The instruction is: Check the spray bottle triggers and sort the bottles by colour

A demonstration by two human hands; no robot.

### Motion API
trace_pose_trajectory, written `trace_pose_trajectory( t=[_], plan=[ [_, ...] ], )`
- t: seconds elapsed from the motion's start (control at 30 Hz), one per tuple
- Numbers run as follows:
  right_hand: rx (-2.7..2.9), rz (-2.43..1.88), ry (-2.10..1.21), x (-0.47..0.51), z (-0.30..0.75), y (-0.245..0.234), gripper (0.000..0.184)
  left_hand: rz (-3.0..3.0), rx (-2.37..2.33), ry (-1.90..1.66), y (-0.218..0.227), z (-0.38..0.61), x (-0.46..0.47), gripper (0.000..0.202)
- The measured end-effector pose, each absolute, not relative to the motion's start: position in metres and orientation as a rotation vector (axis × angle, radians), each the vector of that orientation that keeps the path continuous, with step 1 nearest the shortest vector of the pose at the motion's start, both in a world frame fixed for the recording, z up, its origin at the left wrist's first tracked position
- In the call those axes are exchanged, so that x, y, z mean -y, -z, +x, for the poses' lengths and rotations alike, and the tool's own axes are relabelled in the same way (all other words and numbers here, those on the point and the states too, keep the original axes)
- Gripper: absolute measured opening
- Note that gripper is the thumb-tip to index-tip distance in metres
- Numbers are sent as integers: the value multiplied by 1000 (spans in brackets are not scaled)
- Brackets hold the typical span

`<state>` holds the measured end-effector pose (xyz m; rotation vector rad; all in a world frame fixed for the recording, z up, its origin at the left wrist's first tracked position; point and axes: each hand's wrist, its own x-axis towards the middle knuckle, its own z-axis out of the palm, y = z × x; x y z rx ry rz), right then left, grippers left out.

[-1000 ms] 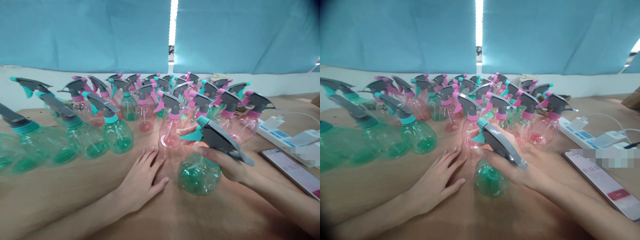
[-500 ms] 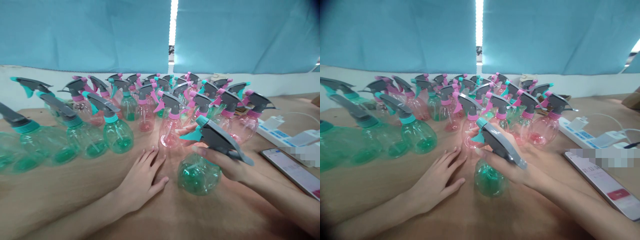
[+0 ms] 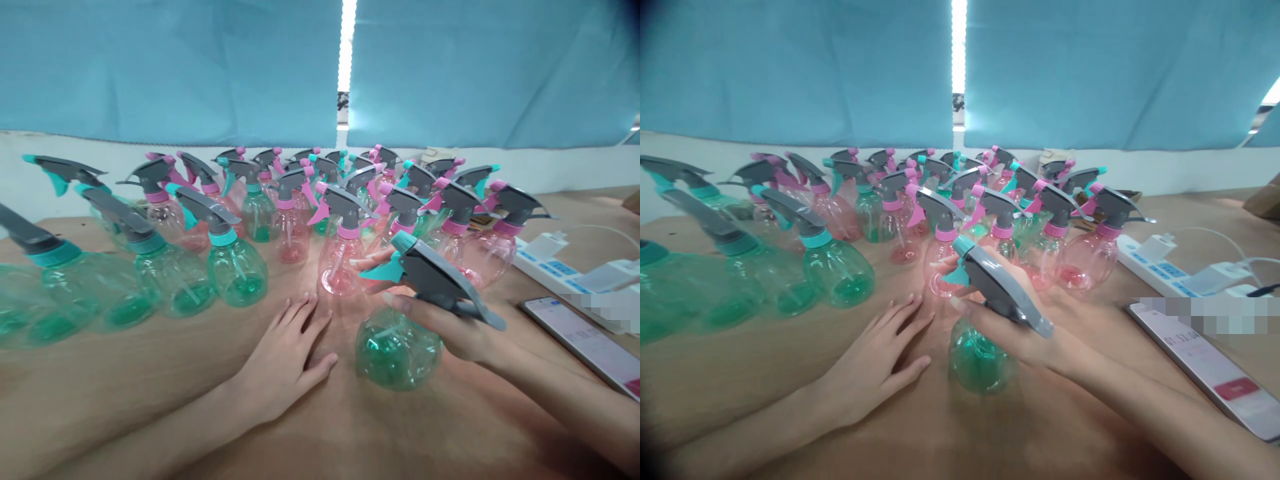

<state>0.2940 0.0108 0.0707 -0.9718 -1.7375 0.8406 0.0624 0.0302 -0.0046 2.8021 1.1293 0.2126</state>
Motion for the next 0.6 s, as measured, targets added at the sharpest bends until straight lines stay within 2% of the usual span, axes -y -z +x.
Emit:
trace_pose_trajectory(
  t=[0.17, 0.6],
  plan=[
    [1748, -939, -832, -12, 292, -72, 41, 2806, -1137, -211, 5, 63, -30, 57],
    [1754, -927, -855, -11, 298, -68, 36, 2792, -1134, -233, 6, 63, -31, 57]
  ],
)
